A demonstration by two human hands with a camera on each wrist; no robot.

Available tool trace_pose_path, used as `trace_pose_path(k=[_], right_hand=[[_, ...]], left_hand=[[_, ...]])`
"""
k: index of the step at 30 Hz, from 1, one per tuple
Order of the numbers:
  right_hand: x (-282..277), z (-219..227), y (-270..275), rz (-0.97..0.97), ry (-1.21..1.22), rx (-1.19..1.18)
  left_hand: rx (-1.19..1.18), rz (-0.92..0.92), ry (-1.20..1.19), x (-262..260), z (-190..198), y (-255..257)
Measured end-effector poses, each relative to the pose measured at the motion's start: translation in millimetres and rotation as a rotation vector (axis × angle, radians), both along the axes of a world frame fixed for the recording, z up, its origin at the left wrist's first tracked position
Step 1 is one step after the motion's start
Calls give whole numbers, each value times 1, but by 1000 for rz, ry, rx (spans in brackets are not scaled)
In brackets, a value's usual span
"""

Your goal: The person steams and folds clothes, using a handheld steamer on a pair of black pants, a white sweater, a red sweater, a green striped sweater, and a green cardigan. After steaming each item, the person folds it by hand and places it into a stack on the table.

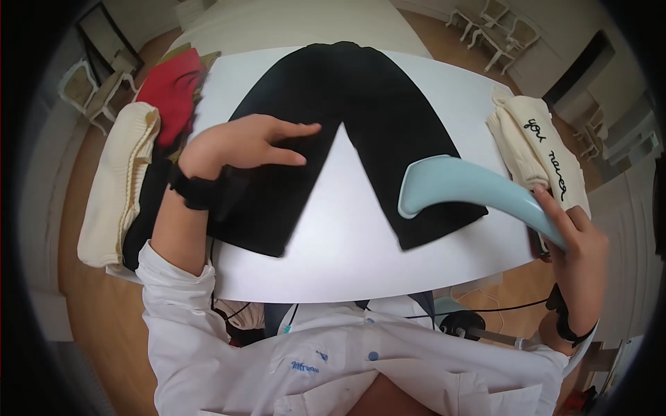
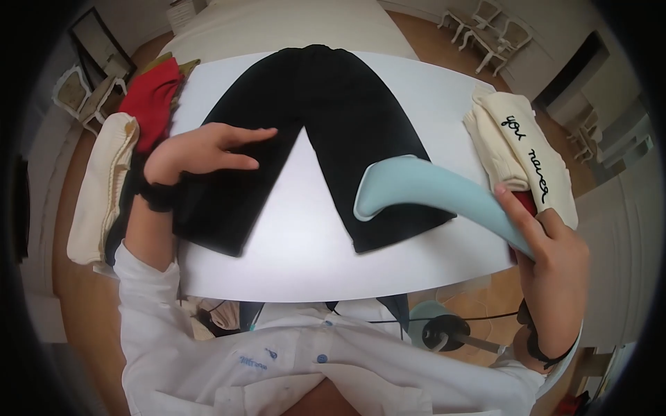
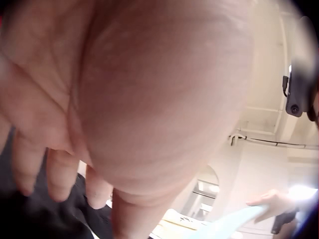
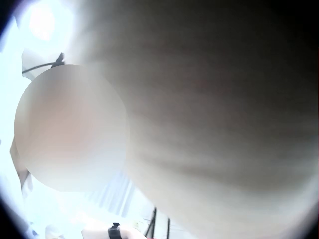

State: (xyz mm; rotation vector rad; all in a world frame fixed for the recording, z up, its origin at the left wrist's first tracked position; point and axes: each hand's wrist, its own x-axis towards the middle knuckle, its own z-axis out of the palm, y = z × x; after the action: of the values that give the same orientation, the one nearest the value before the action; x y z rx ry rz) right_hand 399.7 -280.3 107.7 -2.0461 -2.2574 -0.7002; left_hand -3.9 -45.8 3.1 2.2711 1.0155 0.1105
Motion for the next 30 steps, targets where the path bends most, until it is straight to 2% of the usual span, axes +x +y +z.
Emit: trace_pose_path(k=[2, 4, 5, 6, 8, 9, 13, 16, 20, 24, 25, 27, 28, 30], right_hand=[[-18, 4, 6, 94, -17, 6], [-37, 5, 15, 241, 56, 60], [-50, 6, 21, 296, 71, 60], [-61, 4, 28, 319, 75, 60], [-82, -5, 44, 462, 37, 55], [-95, -10, 50, 487, 13, 26], [-117, -23, 78, 505, 0, -67], [-116, -22, 102, 411, 14, 62], [-110, -40, 132, 364, 6, 80], [-136, -35, 111, 352, 21, 66], [-142, -32, 103, 404, 27, 35], [-148, -30, 93, 497, 43, -55], [-151, -30, 90, 528, 41, -98], [-154, -33, 92, 531, 56, -108]], left_hand=[[224, 209, 122, -45, -12, 2], [132, 378, 288, -72, -5, 4], [165, 354, 195, -91, -16, 8], [164, 377, 201, -98, -21, 12], [71, 422, 5, -109, -28, 18], [52, 451, -8, -108, -28, 19], [51, 494, -9, -106, -31, 23], [61, 510, -11, -104, -32, 22], [123, 458, -7, -106, -36, 23], [202, 431, 24, -108, -38, 26], [199, 436, 27, -107, -37, 25], [-44, 665, 2, -104, -31, 22], [-43, 664, 4, -105, -32, 21], [-152, 643, -166, -113, -33, 18]])
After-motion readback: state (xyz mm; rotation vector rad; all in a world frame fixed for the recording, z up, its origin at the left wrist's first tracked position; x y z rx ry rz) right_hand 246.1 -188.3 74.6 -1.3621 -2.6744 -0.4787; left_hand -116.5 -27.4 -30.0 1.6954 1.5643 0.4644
